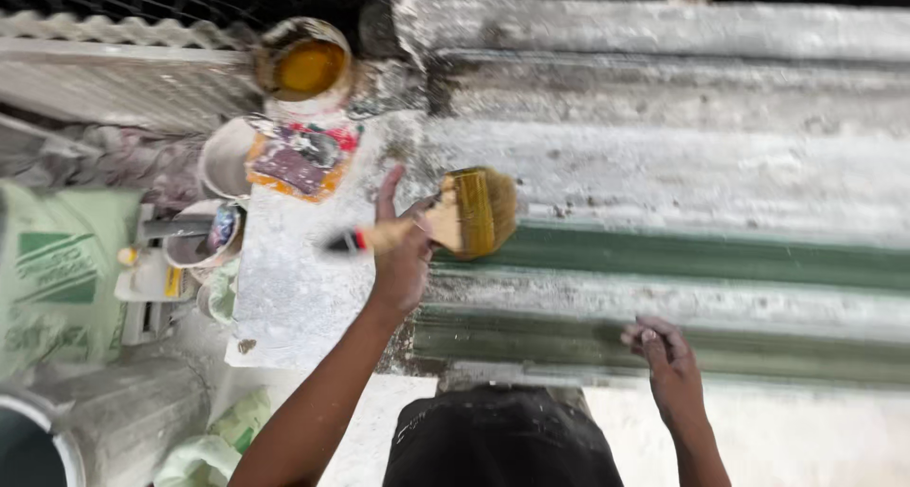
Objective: The person brushes white dust off long decorative plaster cornice moldings laid on a workbench, using a green hand brush and wiping sections by hand. They then mix plaster paste in a large bowl, adding powder and kneading the mixture with their hands.
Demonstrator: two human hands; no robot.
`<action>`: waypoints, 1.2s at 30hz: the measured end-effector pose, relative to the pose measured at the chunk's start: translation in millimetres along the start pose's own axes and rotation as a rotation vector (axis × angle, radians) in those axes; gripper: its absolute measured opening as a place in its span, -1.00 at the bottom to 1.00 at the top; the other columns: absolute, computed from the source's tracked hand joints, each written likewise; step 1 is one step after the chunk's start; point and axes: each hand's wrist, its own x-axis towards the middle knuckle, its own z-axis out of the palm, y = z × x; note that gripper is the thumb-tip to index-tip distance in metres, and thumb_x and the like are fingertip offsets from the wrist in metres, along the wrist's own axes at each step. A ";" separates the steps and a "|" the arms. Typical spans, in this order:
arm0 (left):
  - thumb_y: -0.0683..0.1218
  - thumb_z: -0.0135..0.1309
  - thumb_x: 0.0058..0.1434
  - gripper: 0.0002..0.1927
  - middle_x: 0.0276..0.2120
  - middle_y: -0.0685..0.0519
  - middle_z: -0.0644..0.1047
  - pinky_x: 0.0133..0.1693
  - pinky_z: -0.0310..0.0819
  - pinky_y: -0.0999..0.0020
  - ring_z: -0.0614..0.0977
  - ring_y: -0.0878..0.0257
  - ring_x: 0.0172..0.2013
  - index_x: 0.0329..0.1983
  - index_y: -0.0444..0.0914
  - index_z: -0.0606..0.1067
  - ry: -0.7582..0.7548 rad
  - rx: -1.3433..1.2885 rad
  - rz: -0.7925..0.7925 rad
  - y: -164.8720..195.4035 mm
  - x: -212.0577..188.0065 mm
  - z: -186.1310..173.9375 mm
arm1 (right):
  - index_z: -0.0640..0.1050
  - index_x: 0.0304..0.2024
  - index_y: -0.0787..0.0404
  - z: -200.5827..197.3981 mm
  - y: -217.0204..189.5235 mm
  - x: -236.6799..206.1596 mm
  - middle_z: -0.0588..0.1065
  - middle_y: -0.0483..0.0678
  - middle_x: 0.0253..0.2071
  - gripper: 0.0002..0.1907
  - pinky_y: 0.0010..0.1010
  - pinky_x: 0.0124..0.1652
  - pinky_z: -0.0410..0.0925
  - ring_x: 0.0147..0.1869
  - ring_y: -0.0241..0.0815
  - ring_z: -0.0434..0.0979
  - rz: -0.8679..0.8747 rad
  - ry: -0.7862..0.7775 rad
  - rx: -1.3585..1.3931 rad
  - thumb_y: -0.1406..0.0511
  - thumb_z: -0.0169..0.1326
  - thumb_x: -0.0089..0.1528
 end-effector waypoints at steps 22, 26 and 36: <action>-0.09 0.10 0.24 -0.64 -0.29 0.11 0.64 -0.19 0.56 0.14 0.67 0.13 -0.25 0.09 0.08 0.58 -1.372 1.527 -0.392 -3.9 -71.8 -147.8 | 0.46 0.18 0.33 2.0 38.9 -101.1 0.55 0.07 -0.04 -0.69 -0.28 0.01 0.45 0.01 -0.12 0.58 0.201 0.220 0.107 0.34 -0.14 0.45; 0.01 0.21 0.12 -0.50 -0.24 0.11 0.62 -0.22 0.55 0.13 0.64 0.12 -0.25 0.18 0.11 0.49 -1.459 1.610 -0.537 -8.6 -58.3 -129.3 | 0.46 0.18 0.34 -7.8 55.6 -102.0 0.55 0.08 -0.04 -0.69 -0.28 0.01 0.46 0.02 -0.12 0.58 0.227 0.202 0.096 0.34 -0.12 0.44; 0.06 0.07 0.30 -0.77 -0.40 0.07 0.58 -0.33 0.52 0.05 0.65 0.07 -0.39 0.01 0.03 0.51 -1.665 1.313 -0.195 -247.0 -67.2 90.0 | 0.45 0.20 0.36 -100.2 103.0 -121.7 0.56 0.09 -0.01 -0.66 -0.28 0.01 0.45 0.04 -0.08 0.59 0.280 0.309 0.181 0.31 -0.13 0.44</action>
